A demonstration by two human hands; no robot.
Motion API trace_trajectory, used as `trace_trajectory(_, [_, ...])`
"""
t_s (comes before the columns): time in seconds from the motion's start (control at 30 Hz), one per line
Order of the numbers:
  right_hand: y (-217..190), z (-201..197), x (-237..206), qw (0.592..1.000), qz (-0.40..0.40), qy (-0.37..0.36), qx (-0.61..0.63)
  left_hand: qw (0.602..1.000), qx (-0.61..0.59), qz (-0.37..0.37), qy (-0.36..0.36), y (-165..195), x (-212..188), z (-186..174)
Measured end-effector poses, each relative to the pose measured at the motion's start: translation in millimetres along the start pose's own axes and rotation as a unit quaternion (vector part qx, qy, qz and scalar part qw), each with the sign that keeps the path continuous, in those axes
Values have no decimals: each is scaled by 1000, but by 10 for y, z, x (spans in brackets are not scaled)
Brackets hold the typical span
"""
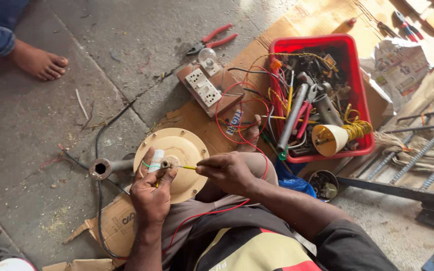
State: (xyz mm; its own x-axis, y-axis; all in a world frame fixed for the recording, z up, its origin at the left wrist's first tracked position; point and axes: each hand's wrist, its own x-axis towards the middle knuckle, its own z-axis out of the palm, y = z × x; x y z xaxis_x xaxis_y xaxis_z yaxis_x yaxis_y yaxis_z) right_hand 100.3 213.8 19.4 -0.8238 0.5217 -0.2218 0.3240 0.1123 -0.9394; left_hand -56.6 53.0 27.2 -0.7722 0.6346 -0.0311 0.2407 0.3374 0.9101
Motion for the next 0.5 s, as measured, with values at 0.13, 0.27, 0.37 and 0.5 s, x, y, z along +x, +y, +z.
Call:
trace_trajectory(0.13, [-10, -137, 188, 897, 335, -155, 245, 999, -45, -17, 4, 6, 6, 26])
trace_trajectory(0.27, [24, -191, 182, 949, 230, -147, 157, 999, -21, 38, 4, 20, -7, 19])
trace_trajectory(0.37, [93, -116, 61, 993, -83, -84, 30, 999, 16, 39, 14, -5, -1, 5])
trace_trajectory(0.5, [117, 13, -23, 974, -210, 64, -53, 999, -13, 38, 15, -74, -4, 8])
